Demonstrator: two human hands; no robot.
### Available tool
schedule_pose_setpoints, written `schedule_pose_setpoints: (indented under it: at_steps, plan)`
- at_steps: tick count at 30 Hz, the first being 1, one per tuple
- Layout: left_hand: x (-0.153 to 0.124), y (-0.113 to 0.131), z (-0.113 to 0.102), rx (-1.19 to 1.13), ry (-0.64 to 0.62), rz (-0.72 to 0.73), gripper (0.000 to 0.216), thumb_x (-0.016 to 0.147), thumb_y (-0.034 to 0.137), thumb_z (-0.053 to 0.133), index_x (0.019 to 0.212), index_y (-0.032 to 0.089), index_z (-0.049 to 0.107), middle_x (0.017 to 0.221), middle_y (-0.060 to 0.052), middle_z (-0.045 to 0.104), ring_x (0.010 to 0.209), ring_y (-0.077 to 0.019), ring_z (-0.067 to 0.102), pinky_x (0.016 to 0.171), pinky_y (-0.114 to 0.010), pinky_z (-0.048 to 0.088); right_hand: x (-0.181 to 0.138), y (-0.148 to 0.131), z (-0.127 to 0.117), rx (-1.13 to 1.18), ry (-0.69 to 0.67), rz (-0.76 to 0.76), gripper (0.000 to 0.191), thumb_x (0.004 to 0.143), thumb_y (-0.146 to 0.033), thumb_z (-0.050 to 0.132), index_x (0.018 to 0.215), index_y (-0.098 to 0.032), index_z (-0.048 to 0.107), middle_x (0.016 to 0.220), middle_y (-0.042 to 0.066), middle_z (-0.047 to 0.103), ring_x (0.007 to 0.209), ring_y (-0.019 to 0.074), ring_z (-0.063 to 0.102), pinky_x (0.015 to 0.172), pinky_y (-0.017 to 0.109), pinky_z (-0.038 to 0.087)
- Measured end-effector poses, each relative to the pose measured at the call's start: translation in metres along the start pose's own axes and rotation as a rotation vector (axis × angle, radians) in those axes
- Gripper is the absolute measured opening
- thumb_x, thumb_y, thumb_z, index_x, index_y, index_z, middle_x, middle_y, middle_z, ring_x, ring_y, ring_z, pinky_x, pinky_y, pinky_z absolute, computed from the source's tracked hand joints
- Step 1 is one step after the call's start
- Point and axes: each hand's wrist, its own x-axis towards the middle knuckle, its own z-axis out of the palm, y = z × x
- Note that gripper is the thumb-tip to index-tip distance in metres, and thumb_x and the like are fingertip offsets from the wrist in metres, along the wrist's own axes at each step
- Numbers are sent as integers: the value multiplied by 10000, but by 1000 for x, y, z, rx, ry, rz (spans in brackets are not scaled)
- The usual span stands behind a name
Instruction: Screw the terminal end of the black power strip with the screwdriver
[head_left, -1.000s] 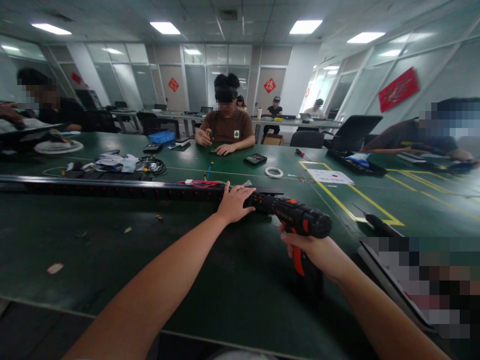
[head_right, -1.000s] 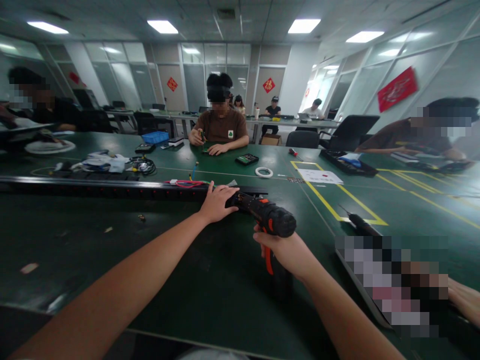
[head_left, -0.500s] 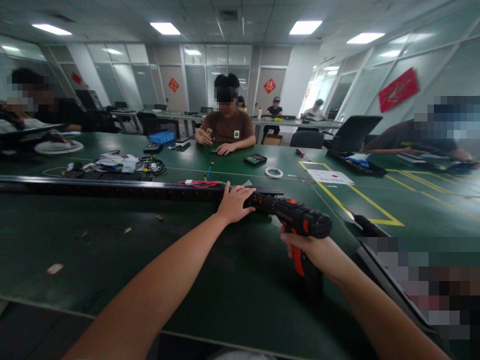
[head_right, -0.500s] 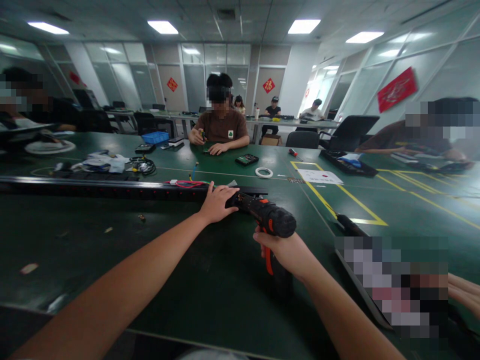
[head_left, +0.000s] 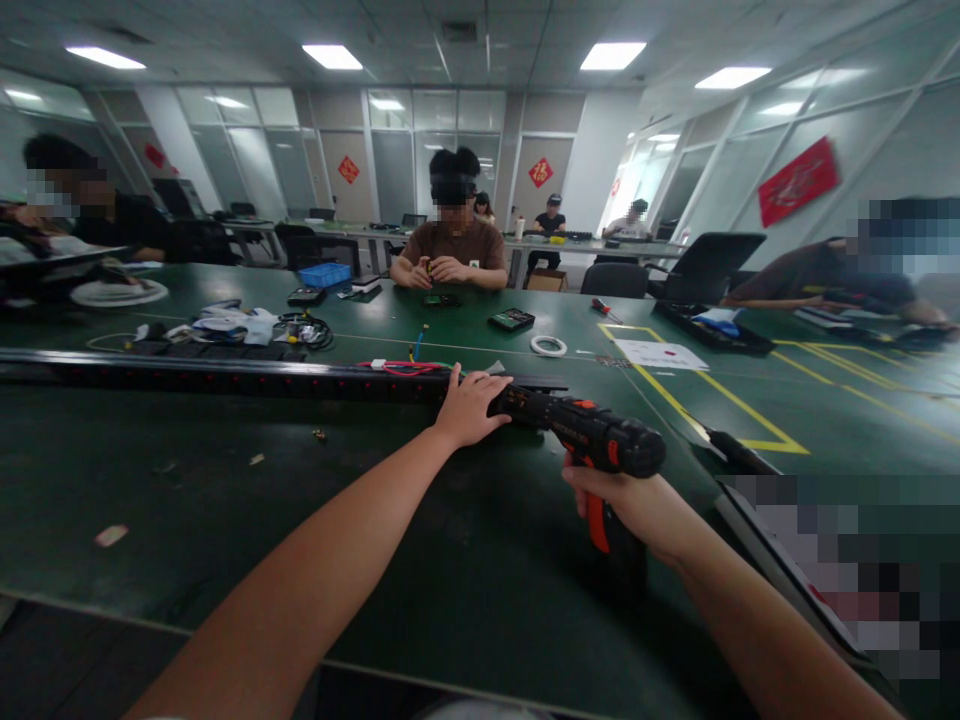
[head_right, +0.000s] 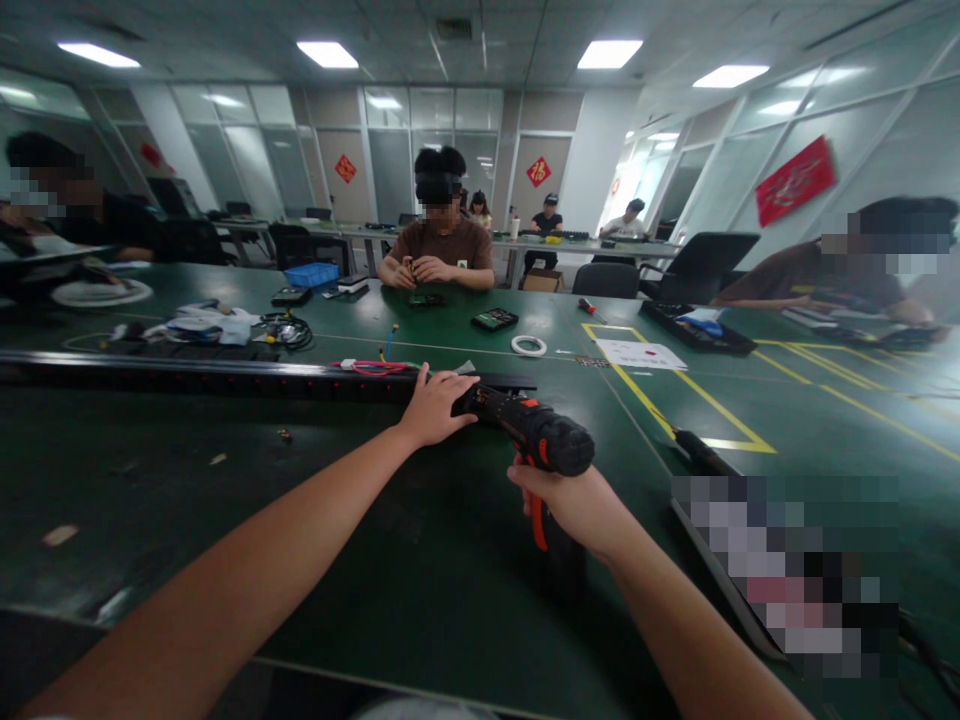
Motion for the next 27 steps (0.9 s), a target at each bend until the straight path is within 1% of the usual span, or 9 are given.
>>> schedule_pose_setpoints:
  at_steps: [7,15,19,27]
  plan:
    - [0,0,1,-11,7,1,637,932,506,677,1507,302,497,1495,-47,598,1407,-292,472,1277,-649,-26,1,1,-1,-16,-20,-38,228,791,-404,721,866,-208,633,594,-24,626,594,200,622,621,338,510]
    - [0,0,0,-18,11,1,638,928,497,684,1506,300,499,1490,-47,603,1405,-282,474,1282,-633,-41,1,3,0,-8,-10,-29,222,786,-391,725,874,-207,635,620,-22,630,604,204,627,618,342,517]
    - [0,0,0,-18,10,-2,641,924,495,689,1505,302,499,1488,-43,605,1404,-280,474,1280,-634,-48,1,2,-1,-17,-28,-35,216,795,-396,717,860,-206,637,608,-19,629,601,203,625,623,342,518]
    - [0,1,-2,-13,-3,-5,640,927,497,685,1506,303,496,1493,-47,601,1408,-286,472,1276,-646,-37,-1,-4,1,1,1,-19,223,758,-401,739,826,-215,636,597,-20,632,589,204,627,612,335,514]
